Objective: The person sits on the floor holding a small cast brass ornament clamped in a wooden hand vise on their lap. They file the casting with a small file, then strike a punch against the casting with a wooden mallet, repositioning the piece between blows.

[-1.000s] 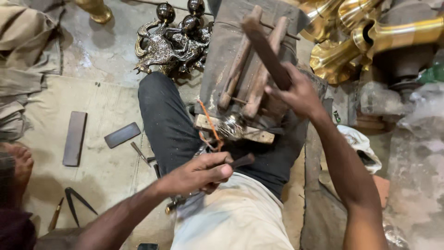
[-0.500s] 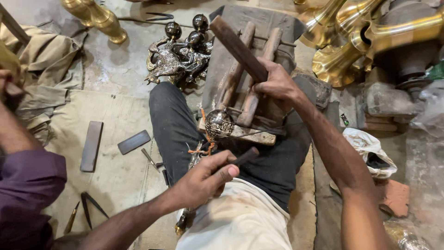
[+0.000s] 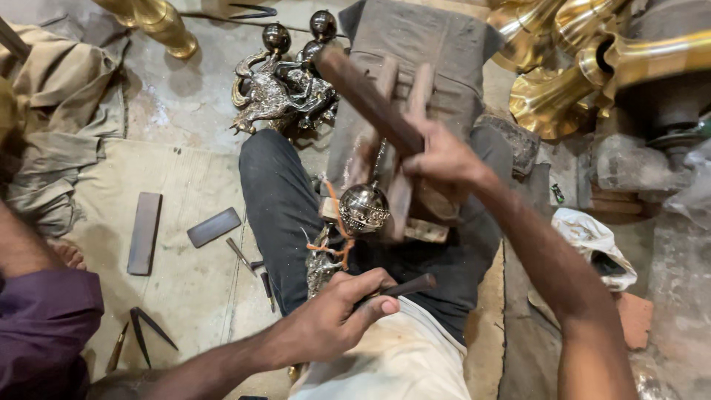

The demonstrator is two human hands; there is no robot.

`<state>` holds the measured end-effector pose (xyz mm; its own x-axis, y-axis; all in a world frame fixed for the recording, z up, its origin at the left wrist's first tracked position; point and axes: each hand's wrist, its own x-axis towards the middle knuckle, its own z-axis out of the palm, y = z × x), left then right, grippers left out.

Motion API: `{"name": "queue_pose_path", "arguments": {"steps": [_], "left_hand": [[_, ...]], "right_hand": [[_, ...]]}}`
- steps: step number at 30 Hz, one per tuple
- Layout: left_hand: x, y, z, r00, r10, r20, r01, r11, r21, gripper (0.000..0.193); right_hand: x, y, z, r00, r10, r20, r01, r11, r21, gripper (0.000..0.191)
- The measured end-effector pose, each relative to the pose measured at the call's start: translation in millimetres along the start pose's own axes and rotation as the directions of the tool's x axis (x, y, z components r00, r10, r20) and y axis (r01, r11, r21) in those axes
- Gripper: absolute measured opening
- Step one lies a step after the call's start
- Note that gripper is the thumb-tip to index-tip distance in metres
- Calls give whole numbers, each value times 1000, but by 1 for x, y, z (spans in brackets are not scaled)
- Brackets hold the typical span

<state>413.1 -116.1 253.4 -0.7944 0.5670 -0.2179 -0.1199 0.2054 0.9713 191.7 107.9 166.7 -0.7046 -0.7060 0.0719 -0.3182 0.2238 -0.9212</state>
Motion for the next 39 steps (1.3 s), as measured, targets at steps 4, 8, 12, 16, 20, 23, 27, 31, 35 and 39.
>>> {"name": "queue_pose_path", "arguments": {"steps": [4, 8, 12, 16, 20, 23, 27, 31, 35, 39], "left_hand": [[10, -12, 6, 996, 92, 6, -92, 996, 1, 26], [14, -20, 9, 995, 65, 80, -72, 994, 80, 29], [17, -19, 5, 993, 119, 19, -120, 981, 152, 25], [19, -13, -9, 905, 404, -134, -362, 896, 256, 16], [32, -14, -38, 951, -14, -309, -18, 995, -100, 24], [53, -19, -56, 880, -2, -476, -102, 976, -192, 17], [81, -22, -61, 883, -52, -466, -93, 955, -283, 29], [99, -17, -52, 902, 59, -428, -143, 976, -167, 34], [105, -10, -48, 901, 98, -424, -90, 995, 38, 40], [106, -5, -47, 900, 139, -414, -73, 983, 171, 43]], "right_hand": [[-21, 10, 15, 970, 228, -81, -216, 967, 132, 74], [-49, -1, 19, 964, 226, -138, -186, 949, 255, 66], [-78, -20, 15, 909, 244, -338, -241, 969, 50, 59], [-100, -39, 3, 788, 483, -382, -517, 856, 17, 59], [-117, -52, -12, 892, 189, -410, -349, 865, -361, 61], [-126, -48, -25, 958, 39, -284, -239, 657, -715, 69], [-135, -29, -46, 972, -13, -235, -196, 509, -838, 69], [-142, -17, -62, 940, 48, -338, -317, 491, -812, 60], [-138, -22, -75, 926, 17, -377, -324, 550, -770, 55], [-117, -33, -91, 947, 65, -316, -308, 475, -824, 47]]}}
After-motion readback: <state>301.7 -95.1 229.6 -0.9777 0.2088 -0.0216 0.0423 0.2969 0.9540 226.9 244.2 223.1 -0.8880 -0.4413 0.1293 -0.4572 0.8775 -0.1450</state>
